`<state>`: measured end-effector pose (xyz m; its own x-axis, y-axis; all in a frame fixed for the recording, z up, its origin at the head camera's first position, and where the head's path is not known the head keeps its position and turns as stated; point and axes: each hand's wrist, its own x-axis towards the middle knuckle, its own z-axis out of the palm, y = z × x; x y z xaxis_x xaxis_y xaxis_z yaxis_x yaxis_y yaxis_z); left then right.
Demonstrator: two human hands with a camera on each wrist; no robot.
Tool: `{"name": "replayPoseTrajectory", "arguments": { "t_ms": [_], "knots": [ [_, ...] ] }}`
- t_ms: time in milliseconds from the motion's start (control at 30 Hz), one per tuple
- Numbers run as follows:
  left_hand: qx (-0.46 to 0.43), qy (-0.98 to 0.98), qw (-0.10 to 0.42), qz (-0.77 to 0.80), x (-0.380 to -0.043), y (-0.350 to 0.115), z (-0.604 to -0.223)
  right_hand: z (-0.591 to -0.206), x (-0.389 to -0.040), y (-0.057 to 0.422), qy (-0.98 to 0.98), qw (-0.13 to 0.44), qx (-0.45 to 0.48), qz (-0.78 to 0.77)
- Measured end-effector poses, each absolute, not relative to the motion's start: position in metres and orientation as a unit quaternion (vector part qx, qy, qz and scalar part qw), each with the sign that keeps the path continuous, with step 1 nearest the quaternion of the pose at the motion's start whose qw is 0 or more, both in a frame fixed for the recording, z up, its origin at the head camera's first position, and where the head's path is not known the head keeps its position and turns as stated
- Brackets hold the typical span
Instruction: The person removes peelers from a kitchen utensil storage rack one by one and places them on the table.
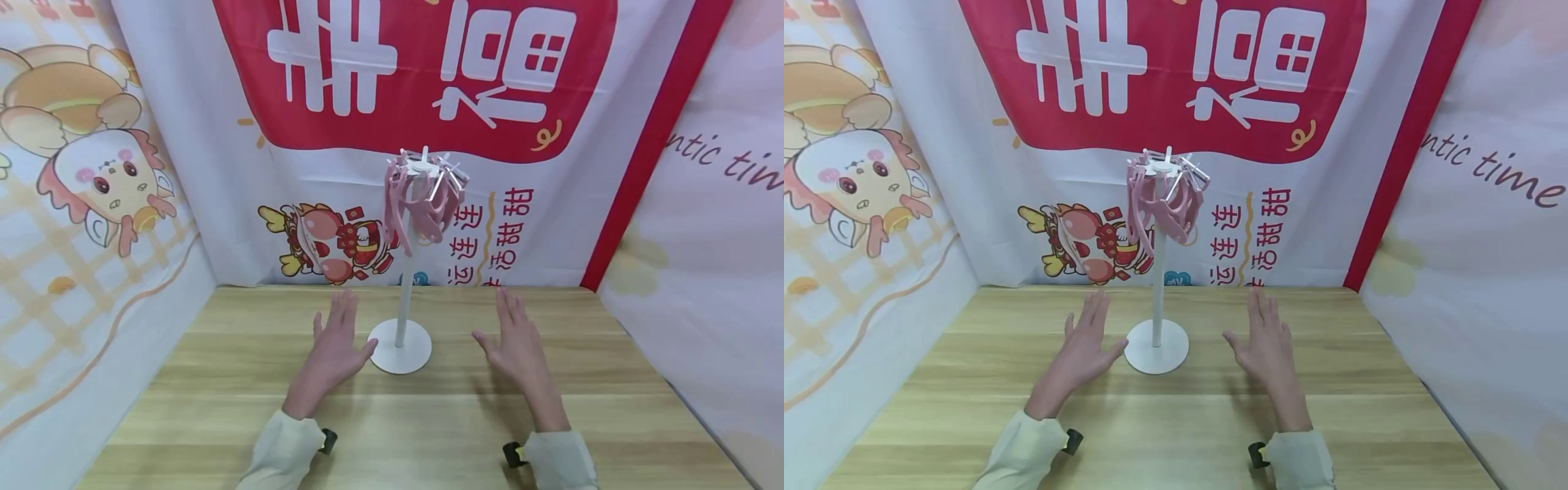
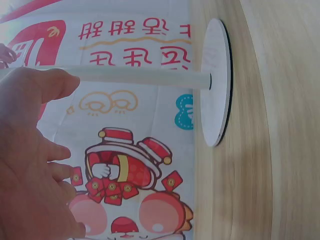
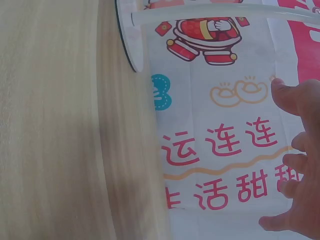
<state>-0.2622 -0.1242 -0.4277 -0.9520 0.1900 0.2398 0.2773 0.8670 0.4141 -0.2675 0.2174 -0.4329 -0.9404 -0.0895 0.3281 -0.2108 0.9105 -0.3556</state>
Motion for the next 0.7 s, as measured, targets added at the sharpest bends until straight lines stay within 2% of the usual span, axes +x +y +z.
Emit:
{"name": "replayPoseTrajectory", "arguments": {
  "t_ms": [300,467,700],
  "knots": [
    [-0.133,-0.913,0.024,-0.385,-0.277,-0.097,-0.430,-0.431,-0.266,0.218,-0.955,0.186,0.094,0.210],
    [-0.163,-0.887,0.018,-0.431,-0.300,-0.081,-0.436,-0.425,-0.266,0.210,-0.939,0.218,0.111,0.243],
    [-0.203,-0.866,0.016,-0.457,-0.322,-0.067,-0.445,-0.392,-0.260,0.184,-0.886,0.308,0.157,0.308]
  ]
}}
